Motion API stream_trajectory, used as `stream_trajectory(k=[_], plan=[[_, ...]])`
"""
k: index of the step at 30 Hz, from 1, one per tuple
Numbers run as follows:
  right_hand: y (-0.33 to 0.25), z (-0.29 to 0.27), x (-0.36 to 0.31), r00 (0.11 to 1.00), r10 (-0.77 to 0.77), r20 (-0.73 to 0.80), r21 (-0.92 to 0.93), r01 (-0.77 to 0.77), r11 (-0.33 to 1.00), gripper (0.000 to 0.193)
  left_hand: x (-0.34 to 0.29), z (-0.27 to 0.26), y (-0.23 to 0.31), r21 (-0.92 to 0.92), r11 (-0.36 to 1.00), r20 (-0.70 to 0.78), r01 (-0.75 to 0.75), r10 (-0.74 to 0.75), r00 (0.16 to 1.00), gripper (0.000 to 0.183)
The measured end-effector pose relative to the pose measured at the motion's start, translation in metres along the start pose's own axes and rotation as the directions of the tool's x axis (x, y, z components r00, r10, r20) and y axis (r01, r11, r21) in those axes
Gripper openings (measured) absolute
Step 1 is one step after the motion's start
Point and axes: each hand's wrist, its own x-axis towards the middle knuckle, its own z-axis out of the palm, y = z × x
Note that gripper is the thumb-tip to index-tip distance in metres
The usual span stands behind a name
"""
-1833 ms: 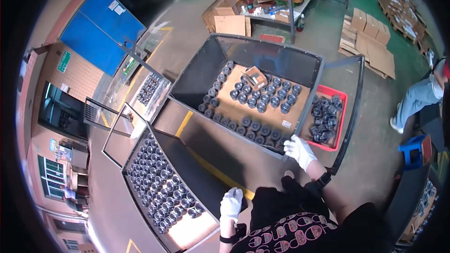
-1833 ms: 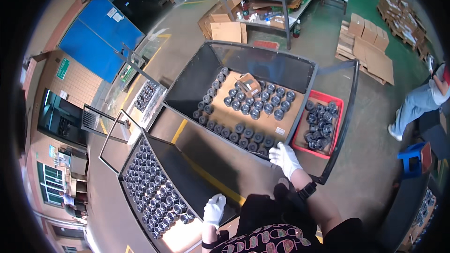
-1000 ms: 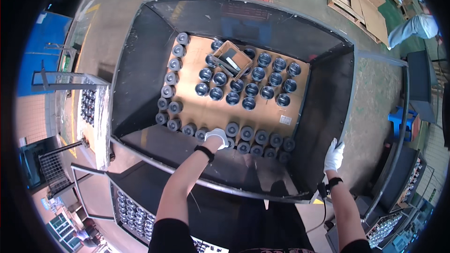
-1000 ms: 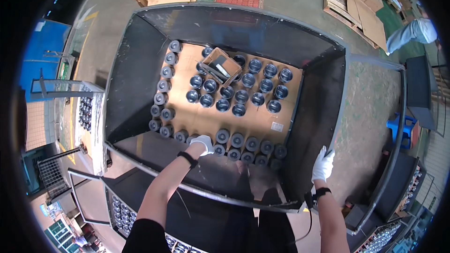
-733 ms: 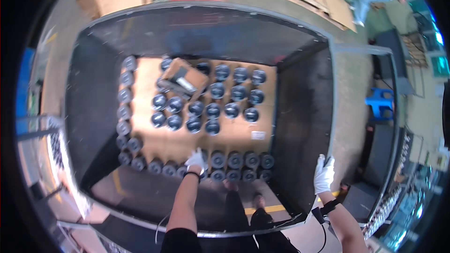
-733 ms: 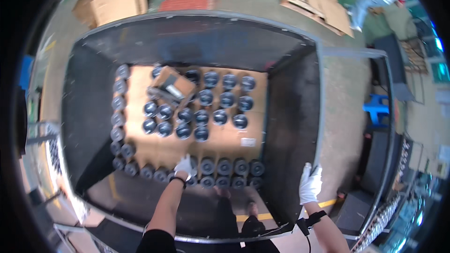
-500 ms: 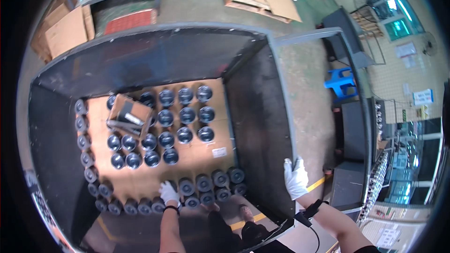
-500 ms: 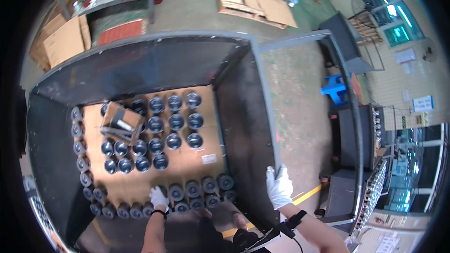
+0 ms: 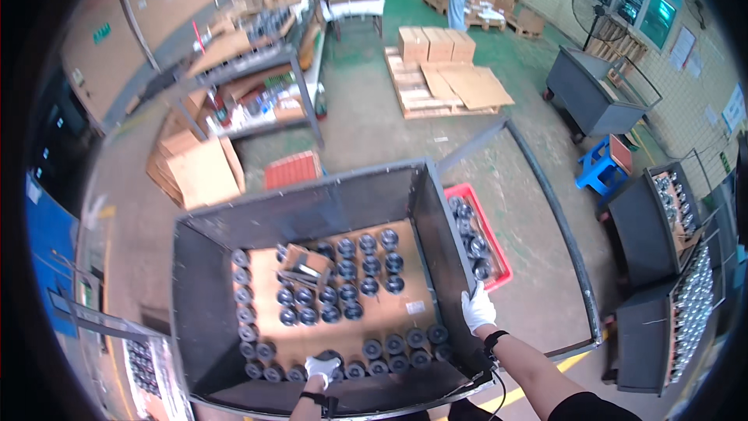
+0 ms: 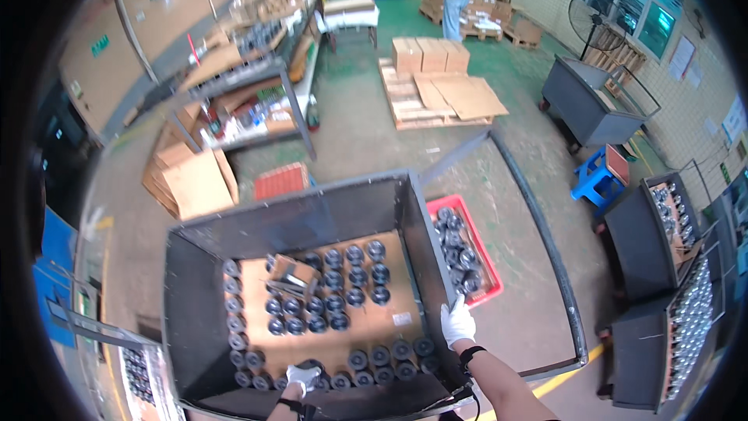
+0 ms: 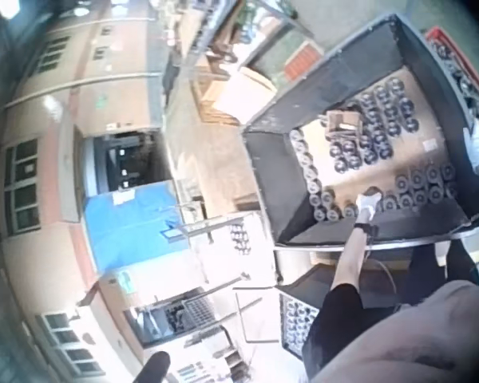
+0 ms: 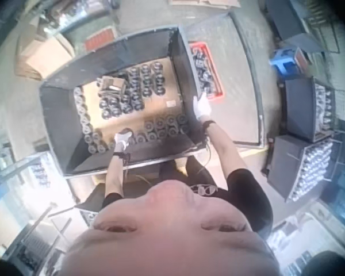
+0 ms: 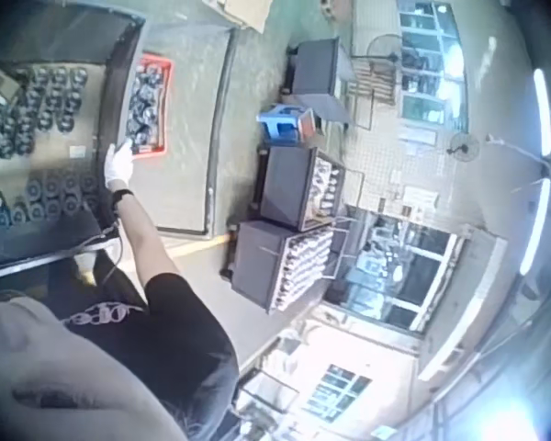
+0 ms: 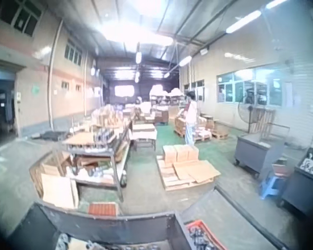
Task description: Inspecting and sorting engine pistons from a large bin into smaller organized batches.
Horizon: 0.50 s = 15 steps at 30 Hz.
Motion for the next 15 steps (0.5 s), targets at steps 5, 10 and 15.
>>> stream_trajectory(k=[5,10,15], plan=[[0.019,-0.047,-0.042,0.998,0.004,0.066,0.224,-0.019,0.974,0.084,-0.150,-0.078,0.050,-0.646,0.741,0.408,0.183,0.133,0.903,0.047],[0.057,-0.100,-0.128,0.756,-0.337,0.562,0.603,-0.095,0.792,0.085,-0.348,-0.117,0.079,-0.601,0.795,0.415,-0.079,0.395,0.819,0.049],[0.096,-0.212,-0.209,0.381,-0.521,0.764,0.646,-0.432,0.630,0.066,-0.434,-0.034,0.060,-0.601,0.748,0.457,-0.281,0.611,0.646,0.059]])
